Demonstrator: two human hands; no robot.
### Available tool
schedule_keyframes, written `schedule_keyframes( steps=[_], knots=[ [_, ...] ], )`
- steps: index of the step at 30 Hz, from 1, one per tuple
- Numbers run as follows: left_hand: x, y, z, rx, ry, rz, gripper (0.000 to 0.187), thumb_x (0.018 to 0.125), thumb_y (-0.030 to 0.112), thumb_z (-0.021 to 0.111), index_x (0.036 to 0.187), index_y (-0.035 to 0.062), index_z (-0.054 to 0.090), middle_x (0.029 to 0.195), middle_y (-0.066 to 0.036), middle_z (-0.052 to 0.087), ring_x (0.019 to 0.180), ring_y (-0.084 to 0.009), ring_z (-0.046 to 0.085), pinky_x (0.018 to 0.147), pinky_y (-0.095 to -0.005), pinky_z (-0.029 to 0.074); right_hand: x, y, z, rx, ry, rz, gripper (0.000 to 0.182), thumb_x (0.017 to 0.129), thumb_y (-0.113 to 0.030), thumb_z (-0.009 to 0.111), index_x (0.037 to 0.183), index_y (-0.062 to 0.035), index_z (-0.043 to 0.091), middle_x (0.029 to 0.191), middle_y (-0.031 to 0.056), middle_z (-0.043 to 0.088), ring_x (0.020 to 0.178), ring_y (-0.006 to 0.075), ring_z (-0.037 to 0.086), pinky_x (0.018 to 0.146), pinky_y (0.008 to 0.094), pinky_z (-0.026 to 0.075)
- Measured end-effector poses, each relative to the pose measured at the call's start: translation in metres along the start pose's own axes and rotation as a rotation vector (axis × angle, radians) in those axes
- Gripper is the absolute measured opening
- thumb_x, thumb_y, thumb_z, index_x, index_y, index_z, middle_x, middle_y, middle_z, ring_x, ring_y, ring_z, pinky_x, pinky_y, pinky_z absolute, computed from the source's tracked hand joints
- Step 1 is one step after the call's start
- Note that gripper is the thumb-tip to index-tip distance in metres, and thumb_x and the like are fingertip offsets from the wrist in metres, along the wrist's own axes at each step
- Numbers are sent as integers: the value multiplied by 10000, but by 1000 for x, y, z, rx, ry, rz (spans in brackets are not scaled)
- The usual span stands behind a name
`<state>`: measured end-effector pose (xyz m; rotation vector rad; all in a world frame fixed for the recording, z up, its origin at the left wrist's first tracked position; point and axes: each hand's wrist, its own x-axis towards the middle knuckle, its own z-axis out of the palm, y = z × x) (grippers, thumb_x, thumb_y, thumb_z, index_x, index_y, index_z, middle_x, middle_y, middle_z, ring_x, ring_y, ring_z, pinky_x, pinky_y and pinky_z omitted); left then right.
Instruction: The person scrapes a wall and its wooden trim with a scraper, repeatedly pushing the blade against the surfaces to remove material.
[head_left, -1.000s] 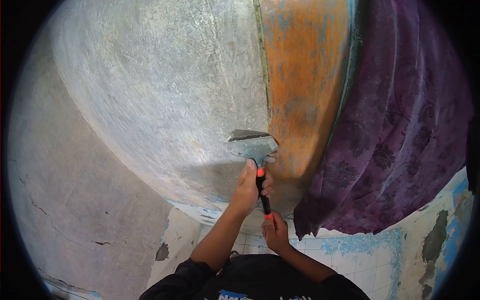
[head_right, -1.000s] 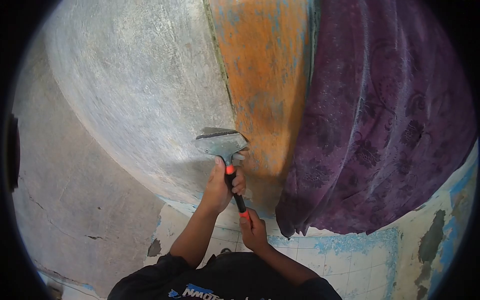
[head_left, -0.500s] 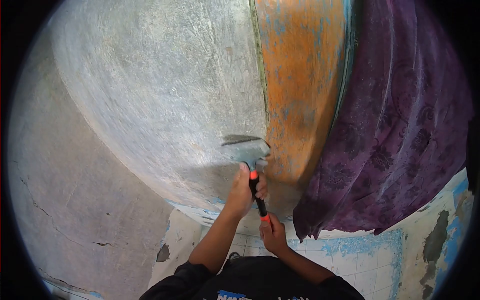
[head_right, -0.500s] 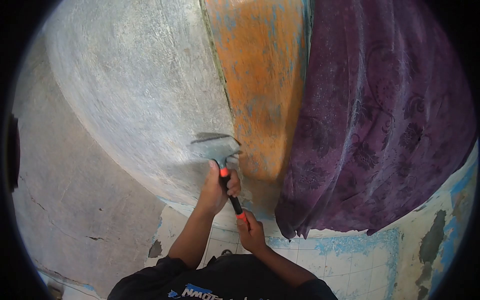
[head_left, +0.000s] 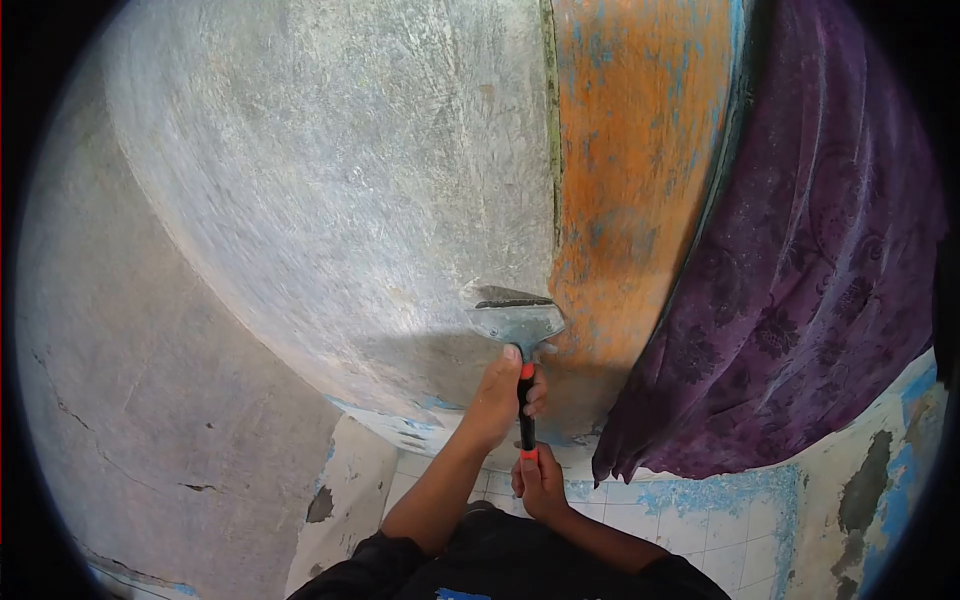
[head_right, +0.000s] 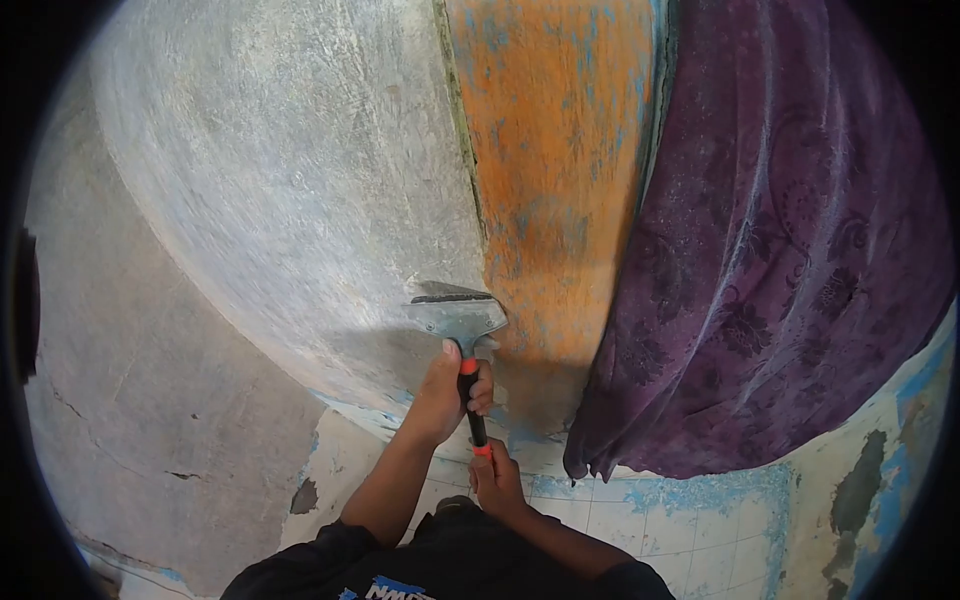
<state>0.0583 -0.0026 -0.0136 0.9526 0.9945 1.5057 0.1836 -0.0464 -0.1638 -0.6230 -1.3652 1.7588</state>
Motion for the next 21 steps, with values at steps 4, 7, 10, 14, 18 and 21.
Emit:
schedule_keyframes(
  steps=[4, 7, 10, 14, 18, 21],
  knots=[
    [1, -2, -6, -45, -50, -50, 623, 986, 623, 259, 786, 60, 433, 609, -25, 386, 528, -133, 386, 538, -288, 364, -2, -4, 2, -57, 28, -3, 300, 999, -232, 460, 1205, -16, 480, 661, 8, 514, 538, 65, 480, 497, 243, 403],
    [3, -9, -7, -125, -28, -59, 612, 991, 612, 259, 904, 46, 473, 622, -23, 388, 535, -130, 390, 538, -286, 364, -3, -4, -4, -168, 63, -18, 298, 998, -230, 461, 1205, -16, 484, 653, 2, 509, 541, 63, 481, 500, 243, 405],
    [7, -6, -10, -149, -76, -24, 565, 1006, 571, 269, 969, 47, 478, 637, -23, 412, 538, -123, 410, 532, -281, 379, 2, -5, -3, -187, 81, -47, 296, 1000, -236, 466, 1200, -19, 486, 645, -4, 502, 543, 60, 480, 497, 242, 402],
    [9, 0, -21, -138, -200, 4, 487, 1029, 506, 286, 924, 62, 457, 654, -27, 461, 541, -115, 451, 525, -272, 411, 3, -1, 9, -77, 73, -37, 285, 1007, -259, 466, 1170, -25, 481, 652, -3, 498, 541, 58, 470, 493, 240, 397],
    [15, 6, -29, -133, -262, 0, 503, 1037, 482, 273, 1032, 32, 497, 663, -29, 476, 546, -111, 459, 529, -264, 412, 8, -4, 25, -44, 99, -66, 272, 1021, -266, 437, 1134, -21, 464, 670, 4, 493, 529, 63, 454, 493, 240, 394],
    [17, 14, -33, -122, -338, -8, 528, 1042, 465, 267, 1156, 8, 505, 662, -25, 469, 544, -102, 449, 527, -256, 404, 10, -7, 40, -56, 127, -93, 282, 1029, -276, 412, 1127, -15, 457, 674, 10, 489, 517, 70, 451, 489, 238, 392]
  ],
)
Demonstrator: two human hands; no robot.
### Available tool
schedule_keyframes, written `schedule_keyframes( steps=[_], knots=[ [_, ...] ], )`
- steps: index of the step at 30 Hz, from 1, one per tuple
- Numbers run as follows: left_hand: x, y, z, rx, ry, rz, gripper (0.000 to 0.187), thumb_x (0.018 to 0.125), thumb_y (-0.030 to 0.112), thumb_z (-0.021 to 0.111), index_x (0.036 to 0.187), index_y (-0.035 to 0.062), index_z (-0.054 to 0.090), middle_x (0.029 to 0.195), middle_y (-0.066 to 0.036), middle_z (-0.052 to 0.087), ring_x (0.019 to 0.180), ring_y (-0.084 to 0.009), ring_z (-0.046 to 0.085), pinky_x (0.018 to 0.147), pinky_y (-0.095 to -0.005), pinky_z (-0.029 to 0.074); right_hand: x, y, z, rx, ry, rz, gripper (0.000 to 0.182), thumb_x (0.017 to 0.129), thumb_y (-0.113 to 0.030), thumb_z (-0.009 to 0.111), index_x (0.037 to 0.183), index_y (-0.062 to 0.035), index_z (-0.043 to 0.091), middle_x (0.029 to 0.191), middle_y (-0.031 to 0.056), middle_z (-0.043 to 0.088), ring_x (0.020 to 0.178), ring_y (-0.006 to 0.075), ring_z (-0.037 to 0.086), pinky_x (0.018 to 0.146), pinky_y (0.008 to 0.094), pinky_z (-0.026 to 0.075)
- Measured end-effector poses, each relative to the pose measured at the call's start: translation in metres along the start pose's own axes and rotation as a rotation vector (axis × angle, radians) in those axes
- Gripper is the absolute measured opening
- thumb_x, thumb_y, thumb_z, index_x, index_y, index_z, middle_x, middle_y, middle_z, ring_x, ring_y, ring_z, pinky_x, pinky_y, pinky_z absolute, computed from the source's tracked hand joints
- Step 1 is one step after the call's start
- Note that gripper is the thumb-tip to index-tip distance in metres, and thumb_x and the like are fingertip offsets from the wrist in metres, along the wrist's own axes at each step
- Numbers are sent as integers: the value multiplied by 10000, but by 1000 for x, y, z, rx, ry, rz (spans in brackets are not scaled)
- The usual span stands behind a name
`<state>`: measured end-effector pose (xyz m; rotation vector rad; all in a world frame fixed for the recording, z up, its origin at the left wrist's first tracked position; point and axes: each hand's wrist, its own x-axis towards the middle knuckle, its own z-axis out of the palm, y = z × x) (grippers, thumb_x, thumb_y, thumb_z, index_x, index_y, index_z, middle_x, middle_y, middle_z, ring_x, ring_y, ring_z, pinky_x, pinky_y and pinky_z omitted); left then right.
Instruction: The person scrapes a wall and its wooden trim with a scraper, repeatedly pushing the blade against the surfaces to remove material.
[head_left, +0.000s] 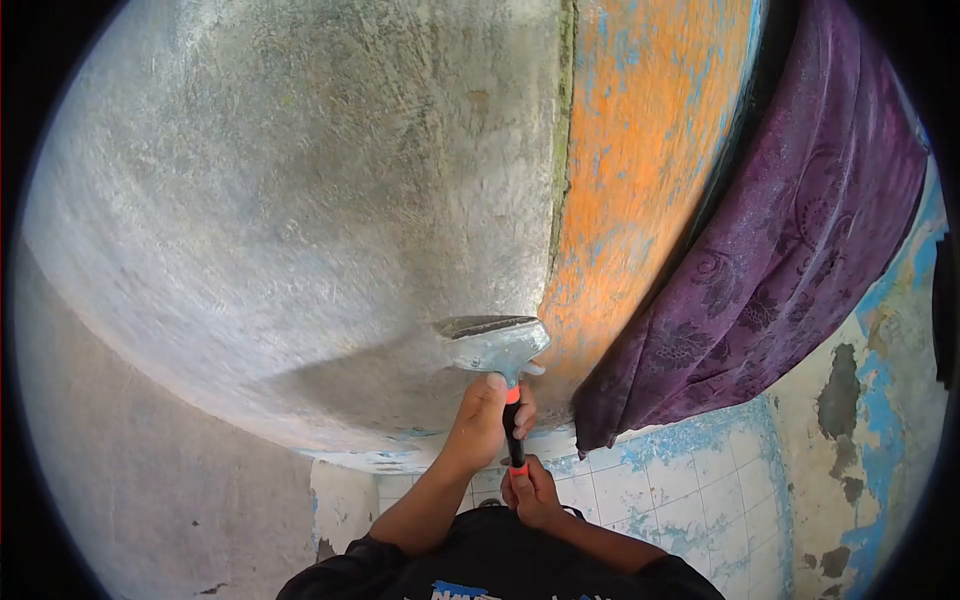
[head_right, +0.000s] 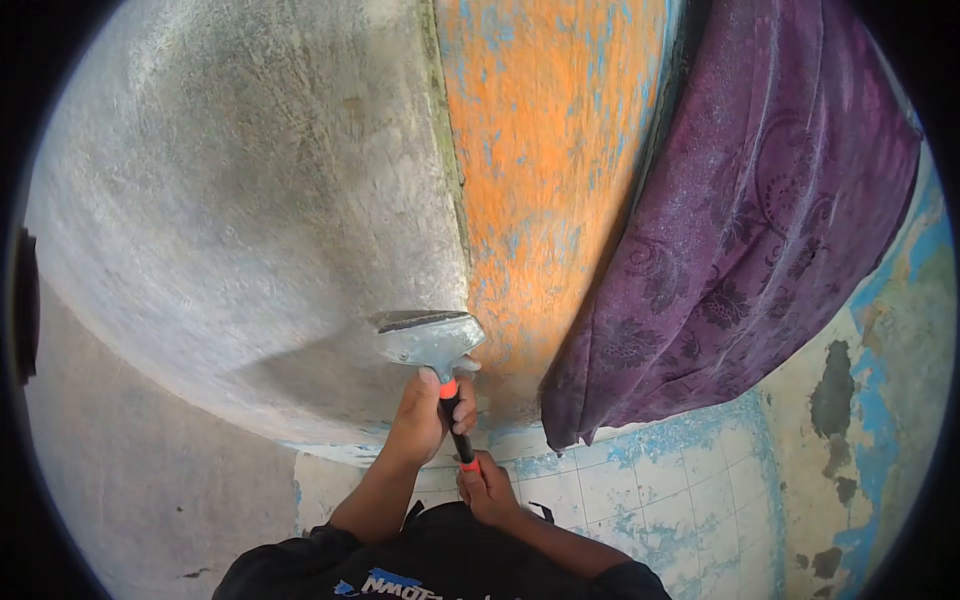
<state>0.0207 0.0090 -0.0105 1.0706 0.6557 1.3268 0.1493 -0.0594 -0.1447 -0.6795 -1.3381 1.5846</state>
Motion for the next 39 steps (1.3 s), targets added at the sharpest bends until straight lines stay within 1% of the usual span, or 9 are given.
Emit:
schedule_keyframes(
  steps=[6, 9, 15, 21, 27, 30, 33, 36, 39],
  knots=[
    [4, 10, -14, 31, -122, -61, 539, 1046, 457, 258, 1215, 3, 494, 662, -20, 458, 544, -94, 435, 522, -246, 390, 2, -1, 32, 50, 55, -54, 311, 1031, -297, 397, 1127, -10, 467, 663, 16, 491, 509, 75, 458, 480, 237, 382],
    [7, 14, -18, 29, -134, -117, 547, 1005, 560, 288, 1070, 53, 485, 642, -36, 444, 540, -130, 442, 532, -282, 391, 5, 0, 44, -3, 170, -37, 309, 1028, -288, 407, 1134, -8, 483, 638, 9, 476, 500, 71, 445, 474, 238, 376],
    [11, 14, -26, 11, -211, -129, 532, 1011, 545, 290, 1073, 53, 482, 653, -40, 444, 546, -137, 437, 554, -287, 399, 3, -4, 57, -4, 294, -1, 278, 1013, -254, 444, 1135, -15, 518, 610, -6, 489, 484, 66, 452, 467, 240, 377],
    [16, 6, -27, -73, -259, -110, 534, 1011, 548, 279, 1025, 48, 466, 650, -51, 441, 543, -155, 437, 564, -311, 405, 4, 20, 39, -392, 482, -128, 241, 961, -224, 533, 1104, -32, 557, 588, 7, 517, 504, 101, 533, 501, 277, 432],
    [20, 7, -24, -117, -280, -98, 555, 1027, 509, 289, 805, 33, 464, 669, -44, 484, 575, -135, 481, 568, -279, 416, -2, 12, 35, -267, 406, -48, 258, 973, -233, 518, 1130, -32, 555, 603, 4, 509, 510, 95, 520, 500, 271, 421],
    [17, 10, -20, -107, -242, -107, 536, 1028, 501, 302, 802, 38, 449, 667, -51, 485, 577, -139, 488, 570, -292, 425, -1, -5, 40, 6, 286, -23, 261, 994, -238, 483, 1145, -34, 545, 619, -19, 488, 505, 66, 467, 483, 240, 382],
    [20, 14, -15, -29, -244, -65, 563, 989, 582, 321, 966, 42, 481, 655, -59, 458, 539, -167, 463, 551, -318, 411, 2, -13, 35, 51, 259, -20, 264, 1010, -237, 447, 1158, -35, 531, 633, -39, 463, 503, 43, 416, 471, 216, 345],
    [19, 15, -12, -113, -221, -72, 514, 1030, 491, 310, 804, 44, 430, 664, -54, 476, 585, -146, 493, 576, -301, 430, -1, -10, 27, -36, 268, -26, 266, 997, -240, 475, 1152, -36, 548, 638, -26, 484, 512, 60, 451, 488, 238, 378],
    [19, 11, -11, -144, -207, -86, 525, 1024, 509, 312, 802, 47, 426, 669, -53, 476, 587, -148, 489, 582, -303, 425, -1, 0, 20, -288, 386, -69, 260, 971, -234, 522, 1135, -38, 570, 629, 7, 512, 523, 94, 506, 514, 273, 415]
  ],
)
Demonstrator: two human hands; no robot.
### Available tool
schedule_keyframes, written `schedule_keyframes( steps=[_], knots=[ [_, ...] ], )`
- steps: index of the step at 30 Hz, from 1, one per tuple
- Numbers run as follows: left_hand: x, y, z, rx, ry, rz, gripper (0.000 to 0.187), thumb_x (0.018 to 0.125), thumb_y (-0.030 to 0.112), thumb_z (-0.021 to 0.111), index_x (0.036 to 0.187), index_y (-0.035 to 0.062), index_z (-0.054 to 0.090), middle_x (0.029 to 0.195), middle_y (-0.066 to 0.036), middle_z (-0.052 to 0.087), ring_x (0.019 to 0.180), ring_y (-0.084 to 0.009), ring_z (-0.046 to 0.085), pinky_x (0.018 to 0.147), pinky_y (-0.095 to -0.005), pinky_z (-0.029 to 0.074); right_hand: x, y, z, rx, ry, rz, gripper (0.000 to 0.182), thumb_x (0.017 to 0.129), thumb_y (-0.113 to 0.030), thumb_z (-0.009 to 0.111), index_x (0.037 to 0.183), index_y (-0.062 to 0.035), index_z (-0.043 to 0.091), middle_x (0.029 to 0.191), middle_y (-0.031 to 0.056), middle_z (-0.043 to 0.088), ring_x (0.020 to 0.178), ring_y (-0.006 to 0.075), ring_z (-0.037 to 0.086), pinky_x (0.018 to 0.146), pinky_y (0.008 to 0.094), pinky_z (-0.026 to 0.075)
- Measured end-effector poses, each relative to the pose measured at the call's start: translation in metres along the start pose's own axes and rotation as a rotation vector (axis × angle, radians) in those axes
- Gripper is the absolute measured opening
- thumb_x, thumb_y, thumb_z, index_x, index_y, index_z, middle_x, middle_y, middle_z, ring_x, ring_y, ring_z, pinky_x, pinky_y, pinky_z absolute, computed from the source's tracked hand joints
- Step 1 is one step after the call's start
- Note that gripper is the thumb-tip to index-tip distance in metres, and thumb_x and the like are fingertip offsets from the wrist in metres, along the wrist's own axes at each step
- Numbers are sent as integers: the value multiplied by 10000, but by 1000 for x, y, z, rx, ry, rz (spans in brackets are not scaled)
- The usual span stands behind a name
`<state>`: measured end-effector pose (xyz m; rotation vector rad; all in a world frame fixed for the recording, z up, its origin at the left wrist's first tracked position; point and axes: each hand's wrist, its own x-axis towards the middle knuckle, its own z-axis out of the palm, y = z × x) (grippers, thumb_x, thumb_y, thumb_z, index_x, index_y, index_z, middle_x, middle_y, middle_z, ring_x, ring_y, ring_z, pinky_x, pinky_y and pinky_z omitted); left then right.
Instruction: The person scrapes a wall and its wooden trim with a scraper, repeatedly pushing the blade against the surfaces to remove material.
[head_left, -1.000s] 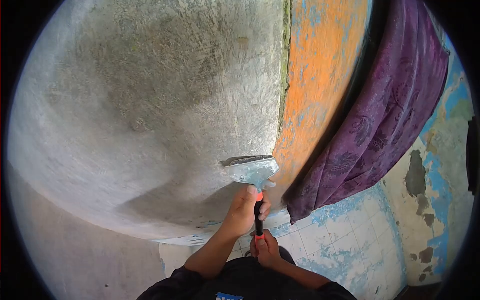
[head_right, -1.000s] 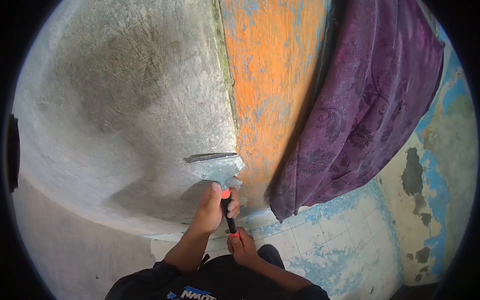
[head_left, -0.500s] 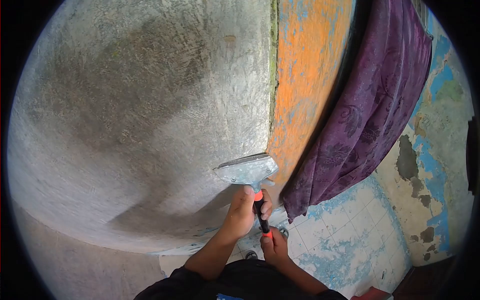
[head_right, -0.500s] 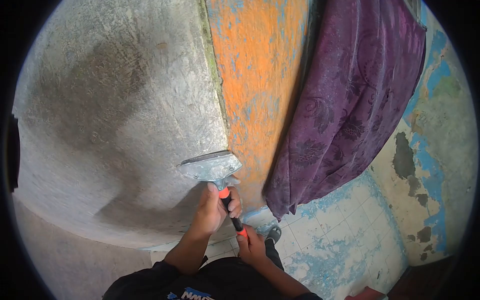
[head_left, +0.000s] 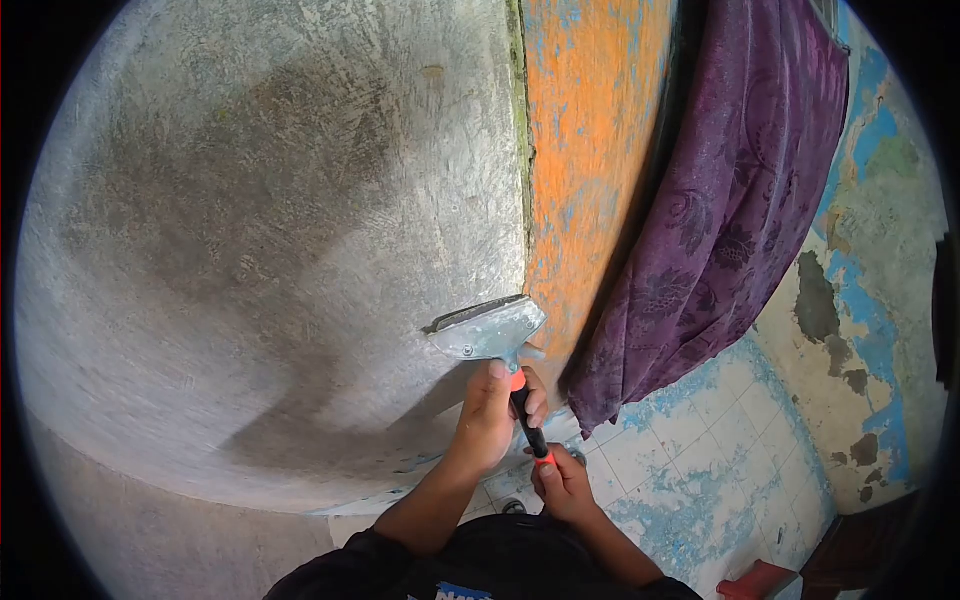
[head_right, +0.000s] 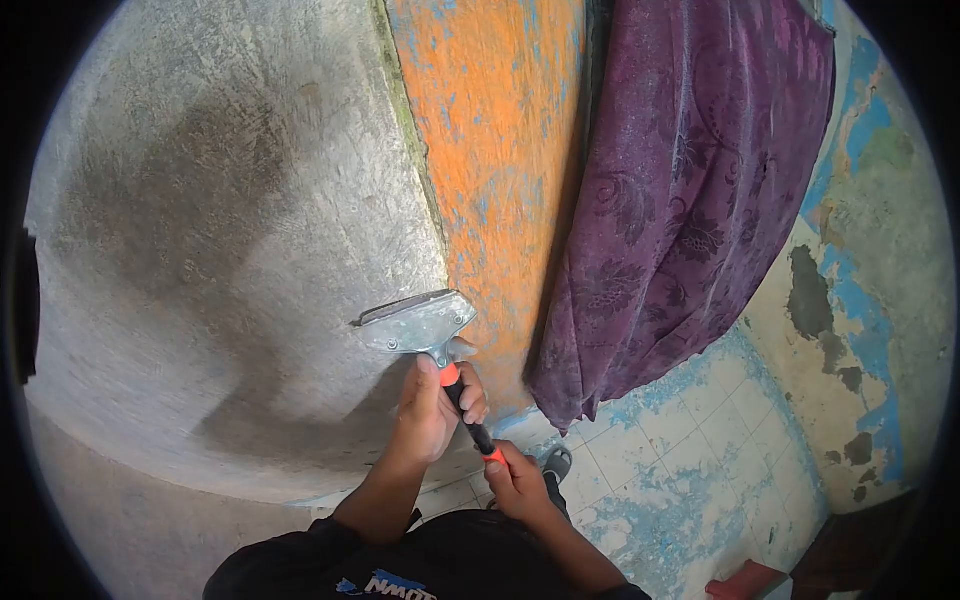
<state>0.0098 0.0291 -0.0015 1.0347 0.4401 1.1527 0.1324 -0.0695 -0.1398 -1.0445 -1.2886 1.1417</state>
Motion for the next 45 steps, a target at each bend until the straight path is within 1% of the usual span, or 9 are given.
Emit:
schedule_keyframes(
  steps=[6, 9, 12, 15, 18, 21, 27, 36, 45],
  knots=[
    [2, -5, -5, -47, -54, -4, 566, 1015, 535, 312, 764, 44, 438, 668, -51, 471, 588, -142, 480, 584, -302, 415, 0, -12, 7, -268, 175, -101, 250, 941, -215, 560, 1112, -33, 583, 611, 66, 527, 540, 135, 562, 528, 309, 440],
    [1, -2, -1, -71, -66, -4, 568, 1017, 532, 307, 764, 42, 442, 669, -52, 473, 583, -138, 479, 573, -296, 412, -1, -9, 8, -265, 185, -95, 256, 959, -241, 541, 1113, -40, 580, 610, 34, 524, 528, 111, 539, 515, 289, 428],
    [-1, 0, -8, 56, -57, 7, 525, 1007, 553, 297, 997, 60, 479, 657, -47, 450, 556, -151, 455, 580, -324, 417, -2, -6, 10, 32, 17, 24, 268, 984, -261, 505, 1116, -38, 572, 615, -3, 514, 515, 77, 498, 498, 255, 400],
    [-2, 0, -10, 87, -57, 17, 514, 1009, 548, 301, 1021, 64, 474, 663, -52, 462, 561, -151, 471, 576, -318, 424, -1, -15, 16, 274, -70, 55, 277, 1003, -267, 466, 1116, -33, 562, 626, -28, 500, 513, 52, 464, 489, 231, 374],
    [0, 6, -6, 137, -47, 4, 513, 1008, 547, 307, 985, 60, 467, 672, -54, 470, 573, -150, 483, 578, -315, 429, 2, -10, 12, 296, -98, 34, 260, 999, -231, 469, 1118, -19, 558, 630, -19, 502, 514, 55, 463, 490, 228, 371],
    [2, 2, -4, 78, -11, 27, 510, 1039, 474, 288, 794, 52, 437, 652, -44, 479, 556, -132, 482, 559, -286, 431, 3, -13, 11, 103, 15, 29, 238, 991, -205, 477, 1119, -23, 559, 623, -23, 498, 518, 55, 467, 495, 231, 376],
    [2, 0, -5, 4, -41, 15, 516, 1040, 476, 285, 788, 52, 439, 654, -41, 480, 565, -129, 483, 567, -291, 429, -1, 0, 16, -157, 149, -69, 232, 986, -195, 489, 1131, -31, 563, 610, -31, 492, 530, 51, 475, 503, 236, 386],
    [-2, 11, -3, 127, -3, 13, 525, 1032, 483, 317, 757, 53, 440, 640, -36, 478, 567, -115, 483, 538, -262, 411, 3, -9, 21, 285, -82, 2, 330, 1016, -272, 433, 1172, -2, 542, 603, -23, 462, 498, 48, 426, 473, 231, 353],
    [7, 10, -9, 85, -145, -27, 492, 1029, 485, 335, 804, 59, 433, 645, -33, 469, 571, -111, 475, 543, -256, 408, 7, 2, 34, -102, 222, -101, 252, 977, -224, 493, 1104, -15, 554, 614, -24, 509, 523, 57, 494, 493, 242, 408]
  ],
)
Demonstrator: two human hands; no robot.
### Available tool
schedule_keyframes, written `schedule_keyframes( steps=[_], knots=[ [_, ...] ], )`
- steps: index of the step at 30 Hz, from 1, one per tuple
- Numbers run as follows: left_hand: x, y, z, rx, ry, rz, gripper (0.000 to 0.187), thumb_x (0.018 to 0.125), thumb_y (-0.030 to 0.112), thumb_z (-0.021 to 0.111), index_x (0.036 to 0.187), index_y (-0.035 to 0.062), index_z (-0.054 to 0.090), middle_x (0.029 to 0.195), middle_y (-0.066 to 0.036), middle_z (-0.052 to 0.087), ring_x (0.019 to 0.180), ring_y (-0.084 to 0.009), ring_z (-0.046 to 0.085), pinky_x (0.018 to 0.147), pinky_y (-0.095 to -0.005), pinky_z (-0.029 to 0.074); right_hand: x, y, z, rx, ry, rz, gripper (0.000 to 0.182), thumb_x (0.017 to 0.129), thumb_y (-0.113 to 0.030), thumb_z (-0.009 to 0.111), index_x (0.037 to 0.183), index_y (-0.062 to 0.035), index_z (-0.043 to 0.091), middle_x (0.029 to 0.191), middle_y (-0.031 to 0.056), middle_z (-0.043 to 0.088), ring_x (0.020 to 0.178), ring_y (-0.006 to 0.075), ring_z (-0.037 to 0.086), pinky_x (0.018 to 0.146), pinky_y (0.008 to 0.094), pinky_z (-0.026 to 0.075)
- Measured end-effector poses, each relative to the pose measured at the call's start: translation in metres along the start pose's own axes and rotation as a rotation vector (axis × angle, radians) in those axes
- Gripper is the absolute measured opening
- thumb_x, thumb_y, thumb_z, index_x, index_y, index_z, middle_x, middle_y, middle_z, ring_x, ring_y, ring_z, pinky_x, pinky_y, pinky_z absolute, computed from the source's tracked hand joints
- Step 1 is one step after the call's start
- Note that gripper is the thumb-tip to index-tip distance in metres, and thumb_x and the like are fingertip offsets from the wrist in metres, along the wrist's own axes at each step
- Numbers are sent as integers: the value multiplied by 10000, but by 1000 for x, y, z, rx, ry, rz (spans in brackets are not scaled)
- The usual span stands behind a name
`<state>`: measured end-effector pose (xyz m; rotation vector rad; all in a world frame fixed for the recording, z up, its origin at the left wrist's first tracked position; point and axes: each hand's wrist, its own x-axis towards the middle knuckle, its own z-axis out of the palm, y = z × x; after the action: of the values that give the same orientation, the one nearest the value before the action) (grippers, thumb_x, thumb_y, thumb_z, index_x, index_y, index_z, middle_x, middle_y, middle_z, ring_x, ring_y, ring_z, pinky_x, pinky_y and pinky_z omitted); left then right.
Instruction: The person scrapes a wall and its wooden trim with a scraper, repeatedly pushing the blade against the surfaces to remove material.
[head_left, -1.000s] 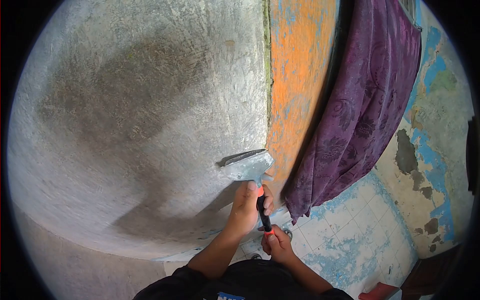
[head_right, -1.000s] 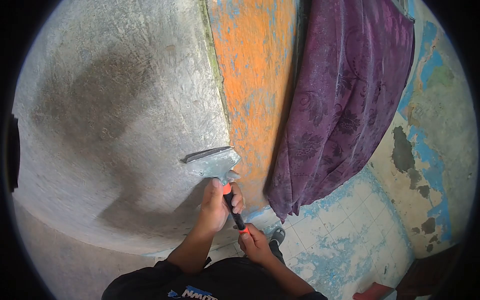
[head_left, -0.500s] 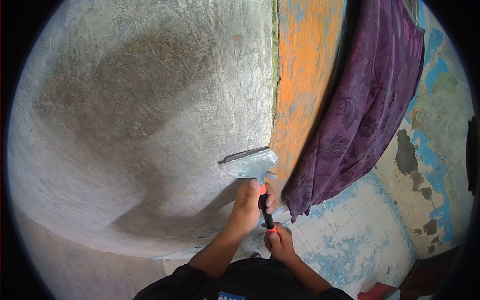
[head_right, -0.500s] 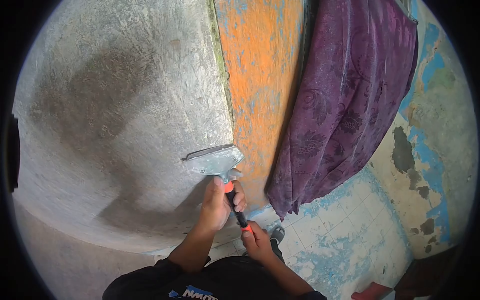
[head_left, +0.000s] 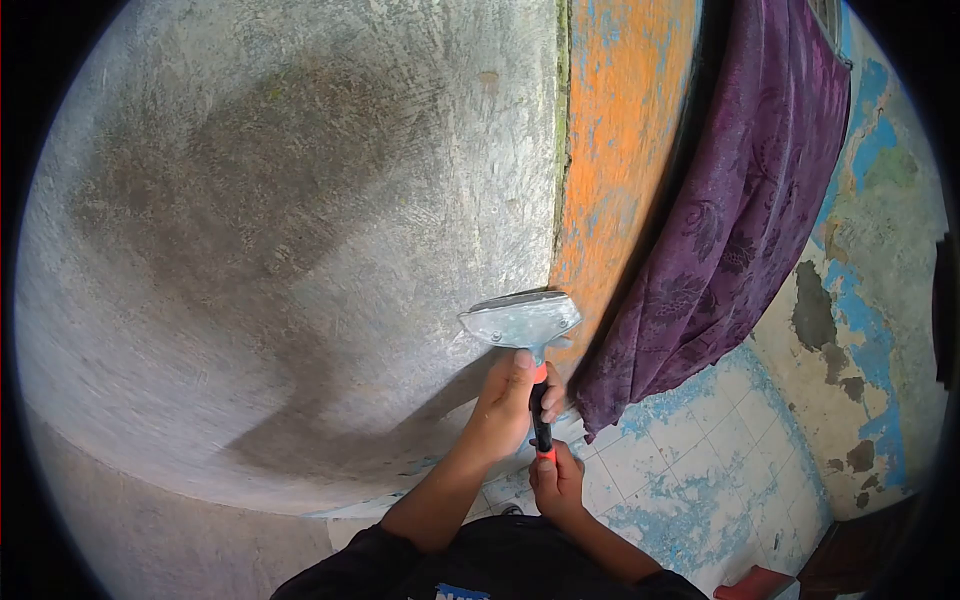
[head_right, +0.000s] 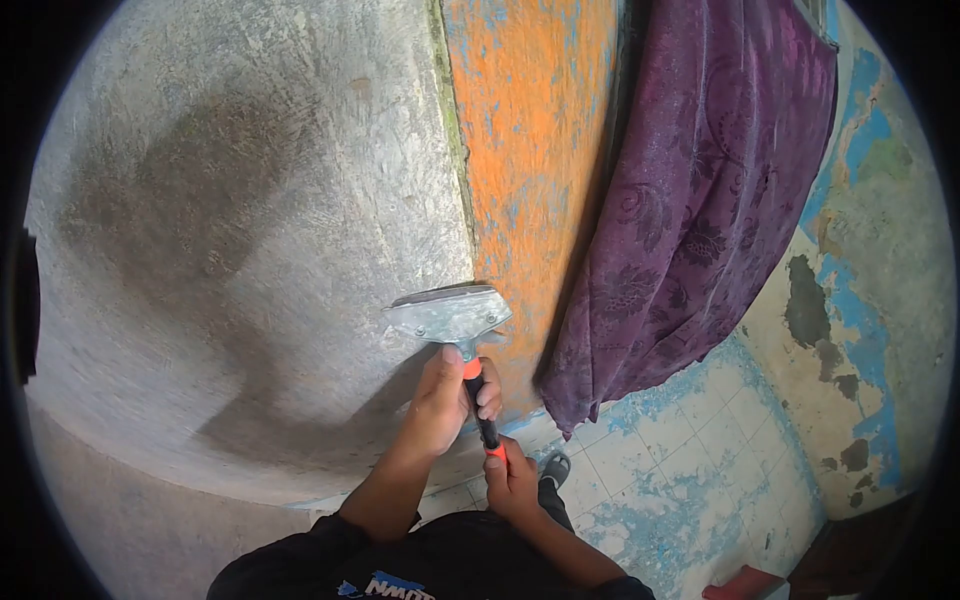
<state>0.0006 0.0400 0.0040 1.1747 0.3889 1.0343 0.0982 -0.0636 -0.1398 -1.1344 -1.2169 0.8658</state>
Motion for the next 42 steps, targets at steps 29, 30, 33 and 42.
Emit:
schedule_keyframes(
  steps=[29, 30, 33, 42],
  knots=[
    [-3, 2, -3, 182, 87, 32, 570, 1018, 541, 268, 831, 34, 450, 647, -47, 466, 575, -134, 480, 561, -287, 416, 4, 15, -5, 112, -135, 71, 248, 979, -225, 495, 1114, -26, 555, 628, 3, 533, 527, 78, 521, 509, 252, 419],
    [-4, 1, -3, 185, 83, 39, 571, 1016, 547, 269, 845, 34, 452, 649, -48, 465, 577, -136, 480, 563, -288, 417, 4, 16, -6, 66, -110, 70, 236, 972, -215, 503, 1107, -30, 560, 634, 8, 544, 536, 84, 539, 515, 257, 428],
    [-4, -1, 2, 107, 153, 18, 592, 1005, 568, 273, 837, 32, 458, 654, -48, 462, 577, -139, 479, 563, -290, 416, 3, 10, -7, -7, -71, 8, 239, 963, -210, 513, 1106, -27, 570, 636, 24, 551, 545, 112, 569, 530, 275, 448],
    [-5, -10, -2, 53, 51, 33, 577, 1014, 545, 272, 851, 29, 470, 652, -51, 460, 566, -148, 471, 562, -304, 417, -3, 12, -11, -16, -50, 13, 256, 952, -214, 532, 1115, -23, 580, 630, 41, 546, 542, 139, 581, 536, 293, 453]
  ],
)
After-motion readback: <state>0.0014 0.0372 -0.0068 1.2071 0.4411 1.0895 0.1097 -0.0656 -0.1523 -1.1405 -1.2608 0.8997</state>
